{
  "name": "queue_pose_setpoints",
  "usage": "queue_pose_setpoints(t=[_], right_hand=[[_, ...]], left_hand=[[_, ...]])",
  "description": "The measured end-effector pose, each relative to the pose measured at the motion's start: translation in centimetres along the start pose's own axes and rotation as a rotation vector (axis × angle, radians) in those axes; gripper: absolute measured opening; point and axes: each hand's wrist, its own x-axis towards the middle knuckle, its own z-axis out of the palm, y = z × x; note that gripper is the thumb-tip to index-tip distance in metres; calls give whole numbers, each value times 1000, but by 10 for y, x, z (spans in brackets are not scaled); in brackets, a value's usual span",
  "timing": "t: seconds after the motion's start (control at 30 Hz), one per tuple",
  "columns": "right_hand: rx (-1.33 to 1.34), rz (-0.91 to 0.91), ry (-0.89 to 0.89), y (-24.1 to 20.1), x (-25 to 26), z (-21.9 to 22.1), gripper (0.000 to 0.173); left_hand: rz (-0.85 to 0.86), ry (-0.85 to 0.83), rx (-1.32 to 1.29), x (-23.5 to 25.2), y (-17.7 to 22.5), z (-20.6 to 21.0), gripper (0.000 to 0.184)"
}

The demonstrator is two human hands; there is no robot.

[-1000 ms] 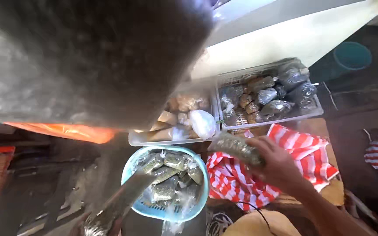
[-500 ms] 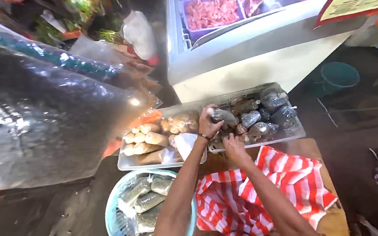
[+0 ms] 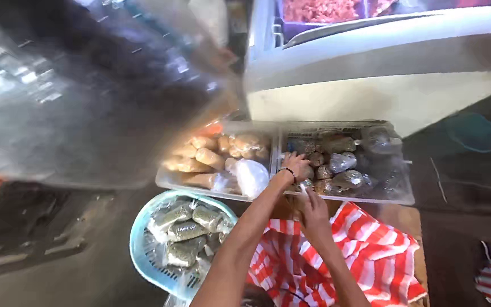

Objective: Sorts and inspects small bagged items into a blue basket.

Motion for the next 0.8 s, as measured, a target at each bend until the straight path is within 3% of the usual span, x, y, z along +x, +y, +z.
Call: queue_pose_setpoints(t=[0.13, 0.2, 0.27, 0.33, 0.47, 0.57, 0.63, 0.7, 0.8], right_hand=[[85, -134, 155, 18, -50, -3, 37], [86, -199, 152, 22, -64, -1, 32], [69, -234, 134, 19, -69, 6, 26], [64, -246, 59, 0, -69, 15, 25], [148, -433, -62, -76, -44, 50, 26], [305, -593, -157, -154, -13, 94, 22], [330, -620, -316, -213, 12, 127, 22], [210, -577, -530, -260, 42, 167, 26], [-47, -543, -735, -295, 81, 235, 39]], left_hand=[[244, 750, -310, -104, 0, 43, 29], [259, 991, -398, -173, -1, 73, 20], [160, 1029, -451, -236, -4, 112, 17], [38, 964, -481, -291, -14, 158, 17], [-106, 848, -454, -378, -38, 232, 17], [-201, 838, -448, -416, -56, 242, 16], [-294, 880, -440, -428, -73, 238, 18], [-402, 926, -378, -431, -95, 235, 21], [-523, 958, -307, -431, -126, 243, 32]])
